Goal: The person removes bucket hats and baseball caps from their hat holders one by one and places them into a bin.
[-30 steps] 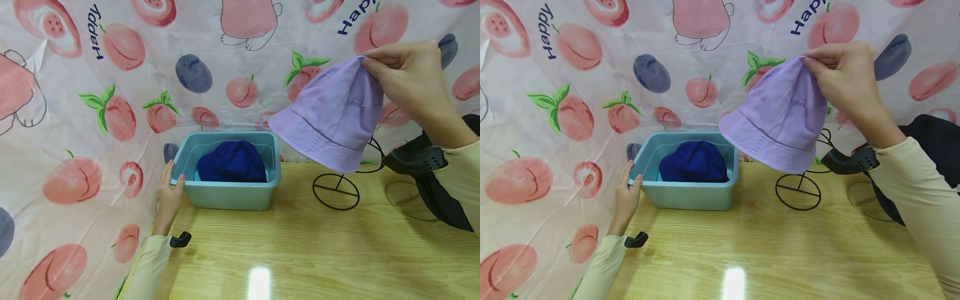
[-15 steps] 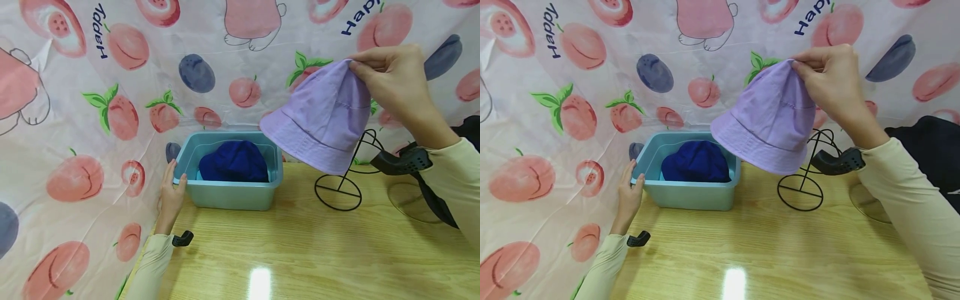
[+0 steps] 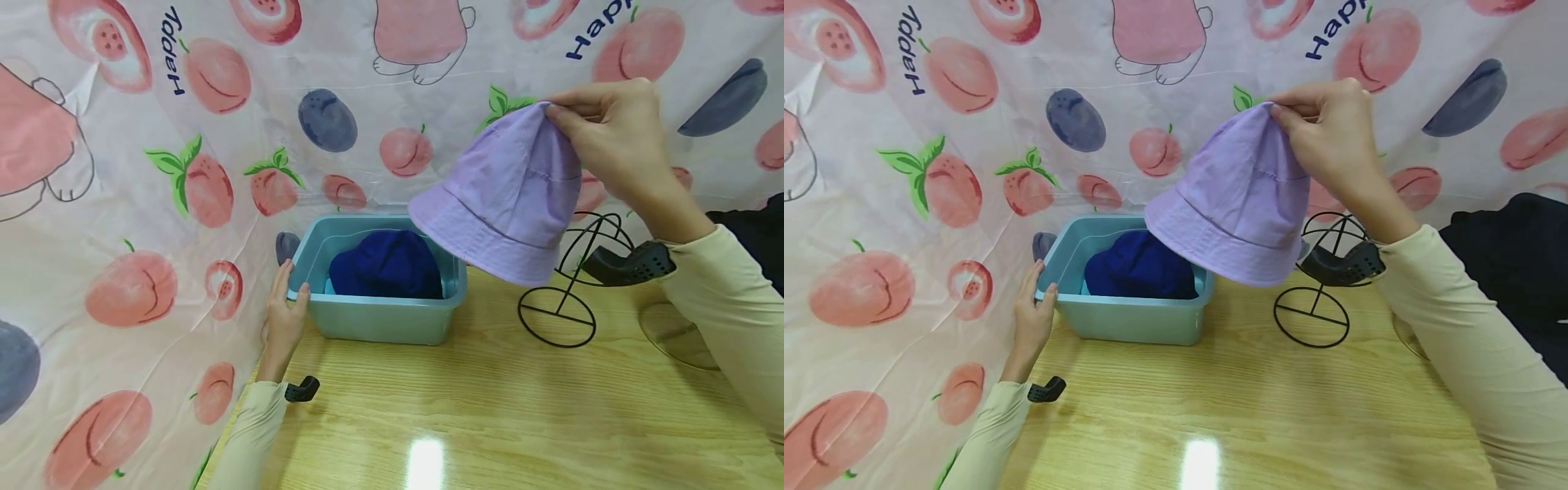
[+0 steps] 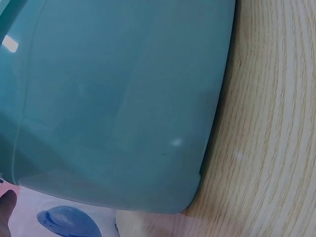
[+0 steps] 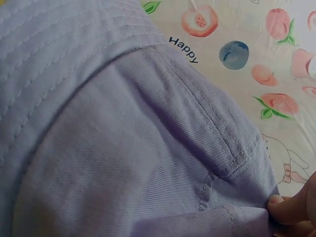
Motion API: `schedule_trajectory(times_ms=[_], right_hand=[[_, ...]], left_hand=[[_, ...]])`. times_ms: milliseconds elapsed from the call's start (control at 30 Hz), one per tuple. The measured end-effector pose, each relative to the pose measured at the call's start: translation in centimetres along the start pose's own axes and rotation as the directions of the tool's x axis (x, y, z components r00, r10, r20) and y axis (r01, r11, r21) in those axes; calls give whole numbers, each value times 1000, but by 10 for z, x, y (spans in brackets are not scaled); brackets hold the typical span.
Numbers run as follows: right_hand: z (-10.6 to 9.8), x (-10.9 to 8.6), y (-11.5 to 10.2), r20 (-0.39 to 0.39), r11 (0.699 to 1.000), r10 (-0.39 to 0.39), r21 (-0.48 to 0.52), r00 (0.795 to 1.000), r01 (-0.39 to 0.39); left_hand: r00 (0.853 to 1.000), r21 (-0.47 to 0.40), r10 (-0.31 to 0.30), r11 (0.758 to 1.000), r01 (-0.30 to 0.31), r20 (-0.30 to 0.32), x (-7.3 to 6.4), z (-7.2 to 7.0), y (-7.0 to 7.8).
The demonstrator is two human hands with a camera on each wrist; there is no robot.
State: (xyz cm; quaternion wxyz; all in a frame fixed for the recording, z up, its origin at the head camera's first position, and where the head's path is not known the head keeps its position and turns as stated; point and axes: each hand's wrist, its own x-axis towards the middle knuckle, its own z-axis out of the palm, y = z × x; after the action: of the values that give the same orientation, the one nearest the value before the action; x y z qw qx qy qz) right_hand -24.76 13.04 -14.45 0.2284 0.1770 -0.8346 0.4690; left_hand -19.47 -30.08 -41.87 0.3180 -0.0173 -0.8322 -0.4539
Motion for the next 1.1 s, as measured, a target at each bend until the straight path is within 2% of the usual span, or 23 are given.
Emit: schedule_trajectory(times_ms=[200, 400, 833, 1100], right_hand=[[12, 5, -2, 0, 999, 18, 50, 1000, -18], [26, 8, -5, 10, 999, 24, 29, 1000, -25], [50, 12, -5, 6, 998, 29, 63, 1000, -29], [69, 16, 0, -8, 989, 50, 141, 999, -49]], left_hand=[[1000, -5, 11, 1000, -11, -8, 1, 1, -2], [1000, -3, 5, 1000, -5, -9, 1, 2, -2], [1000, 7, -2, 1000, 2, -10, 2, 3, -1], [1000, 2, 6, 1000, -6, -22, 2, 3, -3]])
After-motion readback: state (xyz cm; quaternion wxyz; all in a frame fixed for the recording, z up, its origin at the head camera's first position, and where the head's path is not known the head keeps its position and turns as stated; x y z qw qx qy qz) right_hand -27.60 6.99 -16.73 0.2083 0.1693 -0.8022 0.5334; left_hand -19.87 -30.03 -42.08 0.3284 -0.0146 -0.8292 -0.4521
